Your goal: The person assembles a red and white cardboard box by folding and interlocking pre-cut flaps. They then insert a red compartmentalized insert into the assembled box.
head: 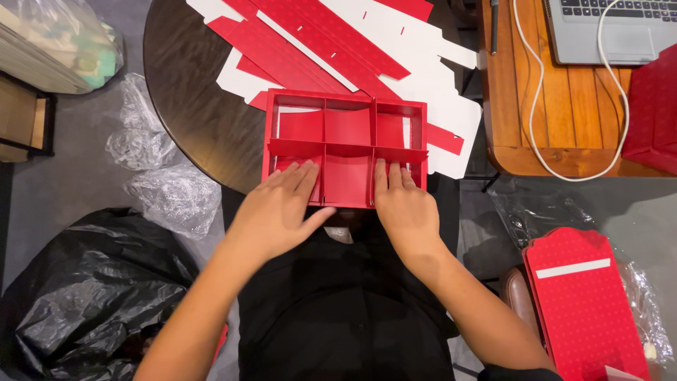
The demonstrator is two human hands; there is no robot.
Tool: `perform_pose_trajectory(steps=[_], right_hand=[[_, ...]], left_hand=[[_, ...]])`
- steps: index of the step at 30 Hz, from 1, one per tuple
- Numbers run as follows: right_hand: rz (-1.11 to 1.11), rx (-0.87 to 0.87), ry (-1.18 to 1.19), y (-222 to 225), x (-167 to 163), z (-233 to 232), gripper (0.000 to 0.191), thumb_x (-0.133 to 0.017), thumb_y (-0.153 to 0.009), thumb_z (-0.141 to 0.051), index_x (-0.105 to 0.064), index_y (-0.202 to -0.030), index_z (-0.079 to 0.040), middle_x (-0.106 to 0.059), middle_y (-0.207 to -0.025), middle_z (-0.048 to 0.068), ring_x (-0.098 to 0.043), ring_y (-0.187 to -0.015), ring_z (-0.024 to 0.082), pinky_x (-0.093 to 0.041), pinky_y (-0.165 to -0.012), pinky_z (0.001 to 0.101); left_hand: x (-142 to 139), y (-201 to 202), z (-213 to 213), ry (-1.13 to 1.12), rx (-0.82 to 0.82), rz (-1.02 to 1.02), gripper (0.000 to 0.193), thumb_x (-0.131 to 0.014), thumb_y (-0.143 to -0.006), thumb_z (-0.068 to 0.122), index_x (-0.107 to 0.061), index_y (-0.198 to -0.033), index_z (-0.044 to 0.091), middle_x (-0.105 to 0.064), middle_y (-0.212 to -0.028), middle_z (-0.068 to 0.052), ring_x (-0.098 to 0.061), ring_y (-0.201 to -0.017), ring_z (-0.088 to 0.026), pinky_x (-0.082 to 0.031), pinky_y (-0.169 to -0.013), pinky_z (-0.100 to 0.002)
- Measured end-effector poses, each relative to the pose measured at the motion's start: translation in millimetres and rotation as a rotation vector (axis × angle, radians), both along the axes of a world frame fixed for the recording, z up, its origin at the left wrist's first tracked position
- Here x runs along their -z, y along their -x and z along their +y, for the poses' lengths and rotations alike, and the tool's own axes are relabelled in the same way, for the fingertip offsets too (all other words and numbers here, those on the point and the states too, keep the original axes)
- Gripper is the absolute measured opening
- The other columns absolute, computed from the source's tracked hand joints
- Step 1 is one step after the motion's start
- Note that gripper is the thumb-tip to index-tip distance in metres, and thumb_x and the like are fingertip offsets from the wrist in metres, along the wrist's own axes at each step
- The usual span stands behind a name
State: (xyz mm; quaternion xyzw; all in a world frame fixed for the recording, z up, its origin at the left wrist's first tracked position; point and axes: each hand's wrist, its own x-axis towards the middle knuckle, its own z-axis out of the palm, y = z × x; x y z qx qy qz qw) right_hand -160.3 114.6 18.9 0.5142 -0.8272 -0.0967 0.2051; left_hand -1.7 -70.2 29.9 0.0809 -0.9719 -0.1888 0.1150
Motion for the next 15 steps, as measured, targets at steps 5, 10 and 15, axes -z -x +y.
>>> perform_pose_trajectory(steps=[5, 10, 15], right_hand=[[-0.052, 0.047, -0.129, 4.1, 9.2, -4.9, 0.047, -0.062, -0.087, -0.011, -0.062, -0.133, -0.001, -0.071, -0.120, 0.015, -0.075, -0.101, 0.021, -0.061, -0.061, 0.0280], [-0.389, -0.209, -0.034, 39.5, -5.5, 0.8, 0.054, -0.059, -0.087, -0.003, -0.056, -0.140, 0.009, -0.064, -0.129, 0.026, -0.070, -0.112, 0.036, -0.059, -0.088, 0.0380], [-0.870, -0.221, -0.079, 60.4, -68.0, 20.7, 0.055, -0.072, -0.083, -0.020, -0.062, -0.133, 0.001, -0.058, -0.138, 0.024, -0.061, -0.122, 0.040, -0.050, -0.100, 0.0430]], left_hand=[[22.2, 21.3, 15.6, 0.112, -0.141, 0.085, 0.062, -0.062, -0.097, 0.042, -0.059, -0.134, -0.007, -0.062, -0.139, -0.023, -0.057, -0.131, -0.042, -0.047, -0.109, -0.048], [41.4, 26.6, 16.8, 0.242, -0.215, 0.090, 0.055, -0.061, -0.094, 0.032, -0.061, -0.136, -0.003, -0.063, -0.139, -0.018, -0.060, -0.128, -0.038, -0.048, -0.104, -0.051], [44.7, 30.5, 20.4, 0.272, -0.257, 0.062, 0.059, -0.063, -0.089, 0.031, -0.059, -0.138, -0.002, -0.062, -0.139, -0.018, -0.060, -0.126, -0.039, -0.048, -0.102, -0.052]])
